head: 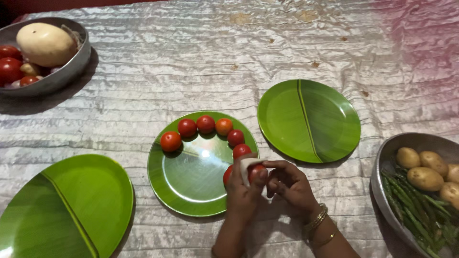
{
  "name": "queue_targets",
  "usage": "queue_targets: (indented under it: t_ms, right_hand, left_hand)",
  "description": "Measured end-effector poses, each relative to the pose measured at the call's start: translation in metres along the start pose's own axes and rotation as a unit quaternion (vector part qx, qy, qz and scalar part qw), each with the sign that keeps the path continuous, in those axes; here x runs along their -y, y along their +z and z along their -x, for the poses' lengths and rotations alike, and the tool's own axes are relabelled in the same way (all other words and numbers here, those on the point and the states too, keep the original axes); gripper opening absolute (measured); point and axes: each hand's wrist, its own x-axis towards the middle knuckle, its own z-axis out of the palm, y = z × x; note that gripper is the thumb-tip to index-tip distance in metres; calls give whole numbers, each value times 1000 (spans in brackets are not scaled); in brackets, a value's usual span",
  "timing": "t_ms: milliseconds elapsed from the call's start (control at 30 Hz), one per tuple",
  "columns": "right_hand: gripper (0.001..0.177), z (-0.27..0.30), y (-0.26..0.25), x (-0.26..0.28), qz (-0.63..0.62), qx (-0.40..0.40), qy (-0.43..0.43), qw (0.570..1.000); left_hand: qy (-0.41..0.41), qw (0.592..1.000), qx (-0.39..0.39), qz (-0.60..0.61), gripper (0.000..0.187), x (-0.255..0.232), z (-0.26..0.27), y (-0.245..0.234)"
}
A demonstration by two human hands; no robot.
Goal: The person cleans and wipes tomatoes, potatoes, and green beans with a cloth and places them on plates.
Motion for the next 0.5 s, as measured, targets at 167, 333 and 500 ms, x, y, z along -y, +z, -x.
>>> queue_targets:
  t_ms: [167,333,500]
  right_hand:
    - [40,-6,8,3,120,1,-7,993]
    - [37,-9,8,3,148,-5,0,989]
    - [34,-9,8,0,128,-6,8,992]
  left_hand:
    - [-72,973,-59,-212,51,-49,-1,-58]
    - [-126,920,-2,-370,39,-30,-5,-73]
    - [-139,934,18,-330,39,-22,-4,-75]
